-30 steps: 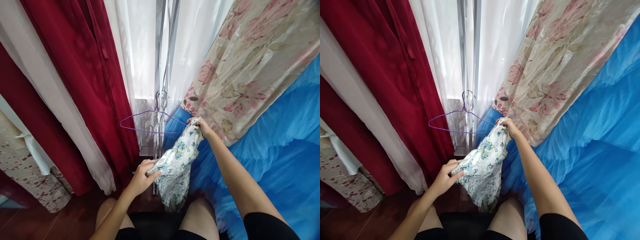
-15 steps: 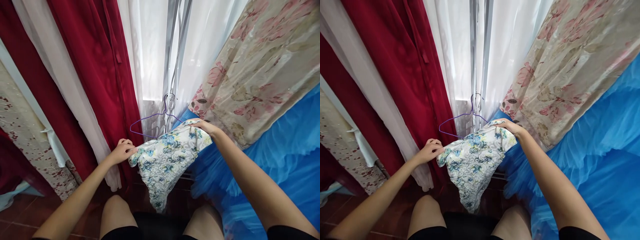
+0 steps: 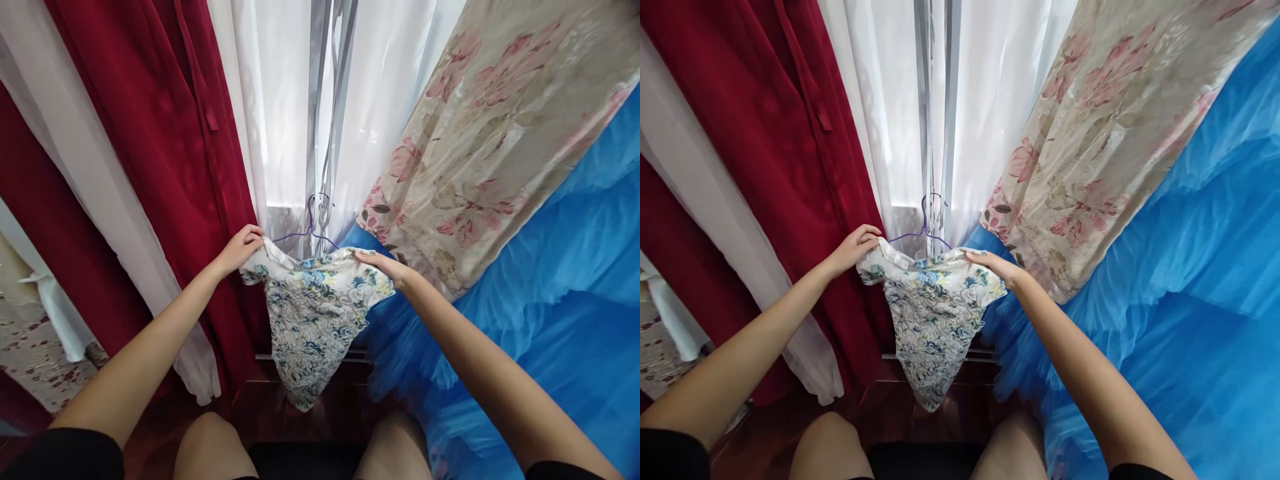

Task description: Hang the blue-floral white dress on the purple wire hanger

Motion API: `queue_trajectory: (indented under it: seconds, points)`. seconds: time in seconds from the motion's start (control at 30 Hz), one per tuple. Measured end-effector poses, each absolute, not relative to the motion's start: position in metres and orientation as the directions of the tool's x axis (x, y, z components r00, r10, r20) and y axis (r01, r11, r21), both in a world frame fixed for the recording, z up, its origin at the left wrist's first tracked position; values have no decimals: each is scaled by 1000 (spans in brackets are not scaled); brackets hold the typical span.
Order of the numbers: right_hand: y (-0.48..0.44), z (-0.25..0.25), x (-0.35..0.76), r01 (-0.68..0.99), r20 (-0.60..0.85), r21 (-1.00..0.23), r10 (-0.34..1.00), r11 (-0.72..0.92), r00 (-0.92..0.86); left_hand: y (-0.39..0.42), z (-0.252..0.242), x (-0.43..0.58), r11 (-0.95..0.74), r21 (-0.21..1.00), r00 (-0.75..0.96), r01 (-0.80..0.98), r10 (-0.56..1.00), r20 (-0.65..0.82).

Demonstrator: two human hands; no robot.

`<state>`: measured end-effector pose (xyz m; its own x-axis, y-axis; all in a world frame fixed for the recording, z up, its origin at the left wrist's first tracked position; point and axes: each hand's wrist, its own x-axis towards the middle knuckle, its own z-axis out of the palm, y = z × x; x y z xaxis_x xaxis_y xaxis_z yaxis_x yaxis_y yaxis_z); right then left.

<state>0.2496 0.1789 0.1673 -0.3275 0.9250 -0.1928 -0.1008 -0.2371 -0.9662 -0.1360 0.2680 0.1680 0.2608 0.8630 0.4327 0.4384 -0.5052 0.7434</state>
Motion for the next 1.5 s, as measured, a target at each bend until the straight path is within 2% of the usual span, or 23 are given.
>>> queue_trajectory:
  seconds: [0.13, 0.33, 0.43, 0.53, 0.6, 0.63, 0.7, 0.77, 0.87, 0.93, 1.03, 1.1, 1.2, 1.3, 1.37, 1.4, 1.47, 1.5]
  points:
    - [162, 142, 266, -43, -117, -990, 962, -131, -246, 250, 171, -120, -550, 649, 70, 526, 789, 611]
    - [140, 135, 285, 80, 179, -979, 979, 187, -98, 220, 185, -101, -655, 506, 292, 561, 729, 620]
    - [144, 160, 280, 101, 337, -938, 941, 333, 30, 219, 196, -93, -676, 466, 261, 571, 687, 678]
    - [149, 190, 257, 89, 419, -908, 898, 410, 134, 228, 202, -95, -621, 431, 195, 655, 690, 697]
    - [139, 206, 231, 110, 454, -889, 888, 445, 71, 234, 197, -101, -555, 447, 122, 701, 711, 692]
    - [128, 210, 217, 131, 467, -876, 884, 465, -19, 234, 193, -105, -533, 481, 73, 696, 719, 691]
    - [99, 211, 188, 190, 431, -848, 852, 495, -299, 229, 181, -109, -525, 580, -27, 624, 726, 687]
    - [66, 203, 166, 237, 245, -856, 764, 460, -596, 216, 169, -109, -545, 642, -66, 540, 733, 677]
    - [32, 185, 146, 343, 112, -795, 677, 500, -727, 191, 154, -97, -581, 629, 30, 517, 746, 665]
    - [27, 175, 139, 394, 75, -771, 685, 501, -725, 177, 148, -82, -607, 617, 118, 501, 754, 646]
    - [35, 162, 135, 466, 48, -771, 769, 435, -638, 163, 143, -57, -639, 628, 203, 445, 755, 624]
    - [44, 153, 135, 464, 86, -809, 854, 360, -512, 159, 139, -44, -652, 643, 212, 401, 750, 627]
    - [60, 136, 145, 344, 162, -900, 938, 268, -306, 159, 133, -33, -650, 707, 181, 277, 758, 626]
    - [78, 120, 166, 327, 299, -894, 951, 306, -75, 160, 133, -25, -599, 800, 158, 23, 793, 589]
    - [87, 112, 181, 370, 380, -858, 925, 357, -14, 158, 139, -16, -492, 846, 224, -205, 818, 530]
    - [90, 108, 187, 361, 383, -855, 923, 373, -47, 156, 143, -11, -399, 864, 300, -306, 821, 486]
    - [88, 99, 197, 253, 285, -910, 938, 330, -199, 151, 153, 1, -168, 889, 487, -426, 785, 382]
    - [85, 95, 201, 170, 205, -952, 941, 256, -270, 147, 158, 6, -60, 891, 560, -449, 758, 333]
